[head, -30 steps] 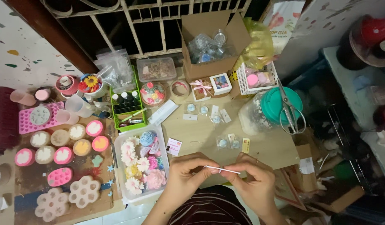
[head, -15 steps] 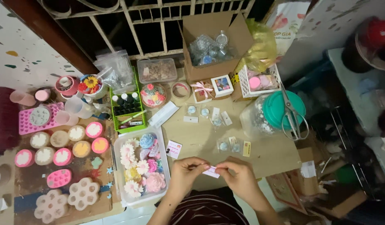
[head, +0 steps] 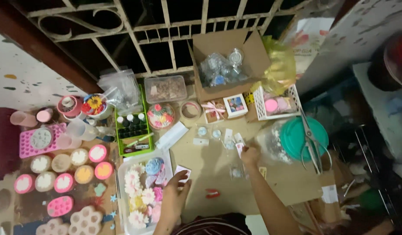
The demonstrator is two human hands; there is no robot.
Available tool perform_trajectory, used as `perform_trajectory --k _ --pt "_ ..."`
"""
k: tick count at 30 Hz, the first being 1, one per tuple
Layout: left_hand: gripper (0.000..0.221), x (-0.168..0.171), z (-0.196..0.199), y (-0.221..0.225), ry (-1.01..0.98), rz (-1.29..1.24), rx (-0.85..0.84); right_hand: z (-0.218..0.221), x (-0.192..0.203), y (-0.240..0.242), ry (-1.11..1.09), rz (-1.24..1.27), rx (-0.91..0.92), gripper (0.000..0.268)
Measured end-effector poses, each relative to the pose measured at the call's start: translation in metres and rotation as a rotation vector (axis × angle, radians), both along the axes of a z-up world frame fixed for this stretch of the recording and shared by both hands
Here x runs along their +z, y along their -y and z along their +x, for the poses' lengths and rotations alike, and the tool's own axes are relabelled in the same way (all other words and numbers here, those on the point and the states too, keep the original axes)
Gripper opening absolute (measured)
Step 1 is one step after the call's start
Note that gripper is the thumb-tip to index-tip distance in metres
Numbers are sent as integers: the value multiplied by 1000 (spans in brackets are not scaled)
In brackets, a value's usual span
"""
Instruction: Packaging small decorative candles or wax melts into plastic bags and attaching labels.
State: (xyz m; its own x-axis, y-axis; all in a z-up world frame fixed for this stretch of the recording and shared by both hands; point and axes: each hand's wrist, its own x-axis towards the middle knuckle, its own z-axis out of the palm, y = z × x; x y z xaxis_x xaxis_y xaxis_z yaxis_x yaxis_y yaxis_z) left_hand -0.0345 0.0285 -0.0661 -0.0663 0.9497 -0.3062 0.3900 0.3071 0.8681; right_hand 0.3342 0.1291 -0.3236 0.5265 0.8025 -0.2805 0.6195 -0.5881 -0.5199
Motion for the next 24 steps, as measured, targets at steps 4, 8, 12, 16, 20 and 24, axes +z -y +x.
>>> perform_trajectory --k 4,8,12,16,20,24 --pt "39 -17 -19 -7 18 -52 18 3 -20 -12 246 361 189 11" --pt "39 -35 -24 -10 31 -91 89 -1 -18 -13 190 196 174 8" --pt "36 -52 -20 -9 12 -114 66 -17 21 -1 103 309 137 12" --pt "36 -34 -11 -12 33 -136 57 -26 31 4 432 632 347 11" --pt "33 -37 -15 -11 53 -132 64 -33 25 -2 177 315 222 7" --pt "33 -48 -24 -1 72 -130 100 -28 21 -2 161 383 234 7"
